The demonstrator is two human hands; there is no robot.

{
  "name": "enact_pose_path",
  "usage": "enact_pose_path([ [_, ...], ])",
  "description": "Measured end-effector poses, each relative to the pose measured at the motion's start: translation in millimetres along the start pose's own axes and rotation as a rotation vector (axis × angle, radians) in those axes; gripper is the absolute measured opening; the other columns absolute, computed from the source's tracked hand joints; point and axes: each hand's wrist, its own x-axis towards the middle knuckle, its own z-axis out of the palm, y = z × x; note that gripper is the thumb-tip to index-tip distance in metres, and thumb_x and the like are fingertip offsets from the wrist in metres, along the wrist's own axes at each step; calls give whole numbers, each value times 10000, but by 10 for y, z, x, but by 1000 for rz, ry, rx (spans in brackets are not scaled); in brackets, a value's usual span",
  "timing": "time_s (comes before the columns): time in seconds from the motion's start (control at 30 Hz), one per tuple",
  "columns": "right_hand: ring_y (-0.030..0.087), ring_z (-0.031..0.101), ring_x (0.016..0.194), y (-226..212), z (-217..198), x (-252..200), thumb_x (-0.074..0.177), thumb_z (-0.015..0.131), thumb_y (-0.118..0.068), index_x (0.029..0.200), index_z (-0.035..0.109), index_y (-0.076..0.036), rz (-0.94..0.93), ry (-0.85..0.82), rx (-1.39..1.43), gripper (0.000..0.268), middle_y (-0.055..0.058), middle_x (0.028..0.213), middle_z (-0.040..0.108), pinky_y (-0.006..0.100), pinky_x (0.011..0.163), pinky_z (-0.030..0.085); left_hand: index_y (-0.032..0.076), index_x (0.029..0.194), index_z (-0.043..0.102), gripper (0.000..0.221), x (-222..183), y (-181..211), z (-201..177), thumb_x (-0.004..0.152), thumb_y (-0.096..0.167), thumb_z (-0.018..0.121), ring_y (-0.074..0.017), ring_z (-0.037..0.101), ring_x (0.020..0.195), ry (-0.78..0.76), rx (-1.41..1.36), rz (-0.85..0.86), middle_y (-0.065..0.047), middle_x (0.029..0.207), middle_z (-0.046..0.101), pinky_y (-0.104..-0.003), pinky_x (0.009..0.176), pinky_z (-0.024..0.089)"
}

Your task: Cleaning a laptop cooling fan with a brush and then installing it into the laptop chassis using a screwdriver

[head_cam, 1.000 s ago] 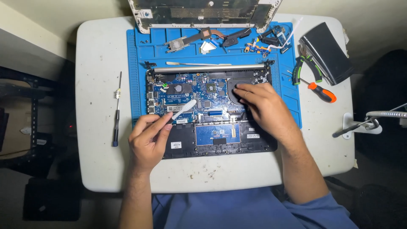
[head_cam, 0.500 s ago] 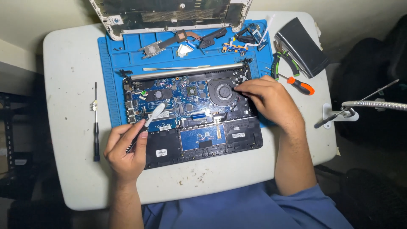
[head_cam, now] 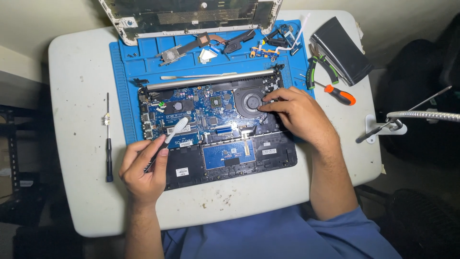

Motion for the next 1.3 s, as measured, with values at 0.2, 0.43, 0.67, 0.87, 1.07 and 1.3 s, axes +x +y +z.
enact_pose_path([
  [0.2, 314, 706, 1018, -111, -112, 24, 868, 670, 94, 1124, 794, -111, 11, 85, 107, 351, 88, 1135, 762, 441, 902, 545, 8, 1109, 826, 186, 5, 11, -12, 933, 16, 766, -242, 691, 727, 21, -7, -3, -127, 908, 704, -342, 632, 553],
  [0.43, 262, 707, 946, 120, -91, -72, 960, 736, -65, 1171, 775, -119, 72, 199, 39, 221, 48, 955, 786, 408, 900, 528, -5, 1106, 820, 183, -15, -49, -35, 934, 23, 763, -259, 695, 769, 52, 5, 25, -126, 921, 702, -355, 682, 547],
  [0.67, 259, 711, 910, 77, -87, -40, 953, 745, -74, 1148, 773, -95, 91, 211, 75, 199, 71, 913, 794, 406, 880, 519, -20, 1115, 813, 193, -22, -85, -49, 932, 10, 761, -275, 679, 787, 83, 29, 40, -147, 937, 697, -374, 715, 535],
  [0.87, 274, 715, 902, 66, -55, -25, 952, 739, -73, 1147, 768, -90, 55, 203, 88, 197, 76, 909, 795, 418, 882, 522, -24, 1113, 811, 195, -29, -96, -38, 927, 5, 760, -281, 683, 796, 93, 41, 54, -147, 940, 698, -372, 727, 533],
  [1.07, 285, 713, 900, 64, 15, -16, 956, 744, -77, 1133, 772, -94, -8, 176, 73, 180, 85, 902, 790, 409, 865, 513, 6, 1129, 806, 198, 56, 51, -49, 941, 38, 753, -266, 696, 836, 70, 66, 82, -129, 976, 696, -362, 748, 550],
  [1.3, 222, 696, 922, 100, 49, -33, 1002, 762, -120, 1156, 778, -169, -51, 294, 52, 162, -2, 1014, 783, 358, 891, 506, 26, 1185, 783, 269, 333, 401, -168, 966, -58, 651, -315, 714, 890, -116, 99, 171, -150, 1012, 720, -390, 776, 584],
])
